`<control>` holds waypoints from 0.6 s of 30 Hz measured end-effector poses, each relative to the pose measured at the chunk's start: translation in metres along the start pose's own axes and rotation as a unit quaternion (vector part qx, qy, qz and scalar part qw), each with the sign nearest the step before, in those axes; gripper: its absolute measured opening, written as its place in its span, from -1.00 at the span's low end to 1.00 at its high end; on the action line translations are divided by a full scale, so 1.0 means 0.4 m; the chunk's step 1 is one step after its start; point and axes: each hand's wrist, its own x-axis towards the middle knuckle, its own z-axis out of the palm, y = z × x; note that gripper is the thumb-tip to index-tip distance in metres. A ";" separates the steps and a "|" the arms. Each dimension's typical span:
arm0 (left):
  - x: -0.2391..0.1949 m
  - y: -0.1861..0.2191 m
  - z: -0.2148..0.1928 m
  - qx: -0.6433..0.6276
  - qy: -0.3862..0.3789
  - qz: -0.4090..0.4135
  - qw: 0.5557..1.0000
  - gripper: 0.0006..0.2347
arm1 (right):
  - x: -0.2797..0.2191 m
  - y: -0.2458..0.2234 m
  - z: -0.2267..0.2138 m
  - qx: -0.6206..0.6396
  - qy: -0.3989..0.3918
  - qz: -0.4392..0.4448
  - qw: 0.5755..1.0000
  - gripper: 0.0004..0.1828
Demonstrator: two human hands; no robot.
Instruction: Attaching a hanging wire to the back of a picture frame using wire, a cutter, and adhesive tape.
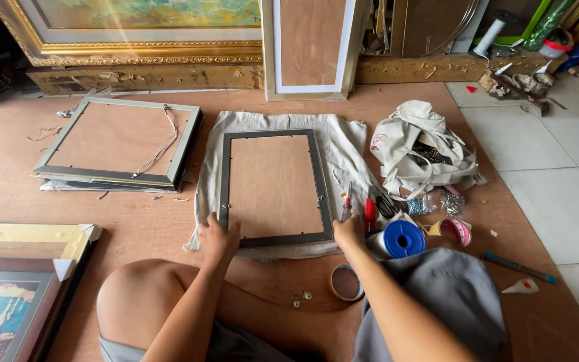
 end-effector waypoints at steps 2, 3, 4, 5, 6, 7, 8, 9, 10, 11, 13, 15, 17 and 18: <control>0.003 -0.014 0.027 0.032 -0.008 0.035 0.999 -0.33 | -0.137 -0.100 -0.084 -0.006 -0.031 0.017 0.999 -0.35; 0.005 -0.019 0.043 0.061 -0.019 0.069 0.996 -0.29 | -0.204 -0.148 -0.130 -0.016 -0.060 0.034 0.997 -0.23; -0.027 0.005 0.032 0.061 -0.017 0.071 0.995 -0.29 | -0.219 -0.156 -0.125 -0.013 -0.059 0.033 0.998 -0.23; -0.058 0.032 0.023 0.064 -0.013 0.104 0.992 -0.33 | -0.233 -0.167 -0.125 -0.022 -0.067 0.047 0.996 -0.21; -0.090 0.059 0.012 0.066 -0.008 0.137 0.988 -0.36 | -0.247 -0.177 -0.125 -0.030 -0.076 0.061 0.995 -0.19; -0.122 0.067 0.033 0.066 -0.006 0.140 0.988 -0.36 | -0.264 -0.195 -0.146 -0.027 -0.075 0.059 0.995 -0.19; -0.153 0.075 0.053 0.032 -0.003 0.185 0.982 -0.40 | -0.281 -0.214 -0.168 -0.028 -0.106 0.022 0.994 -0.08; -0.178 0.087 0.071 -0.002 0.000 0.231 0.973 -0.45 | -0.295 -0.238 -0.191 -0.029 -0.135 -0.014 0.990 0.03; -0.232 0.098 0.078 -0.001 0.001 0.235 0.972 -0.45 | -0.330 -0.275 -0.241 -0.025 -0.133 -0.015 0.991 0.03; -0.281 0.113 0.088 -0.079 -0.009 0.263 0.962 -0.54 | -0.359 -0.313 -0.292 0.002 -0.147 -0.066 0.987 -0.05; -0.375 0.158 0.097 -0.154 -0.023 0.292 0.944 -0.63 | -0.413 -0.356 -0.401 0.031 -0.158 -0.115 0.980 -0.12; -0.466 0.218 0.097 -0.191 -0.202 0.151 0.949 -0.79 | -0.458 -0.366 -0.516 0.121 -0.008 -0.303 0.945 -0.46; -0.462 0.269 0.149 -0.169 -0.225 0.165 0.945 -0.80 | -0.438 -0.332 -0.602 0.058 0.053 -0.313 0.947 -0.49; -0.462 0.293 0.176 -0.147 -0.246 0.176 0.942 -0.79 | -0.429 -0.313 -0.645 -0.006 0.110 -0.323 0.940 -0.53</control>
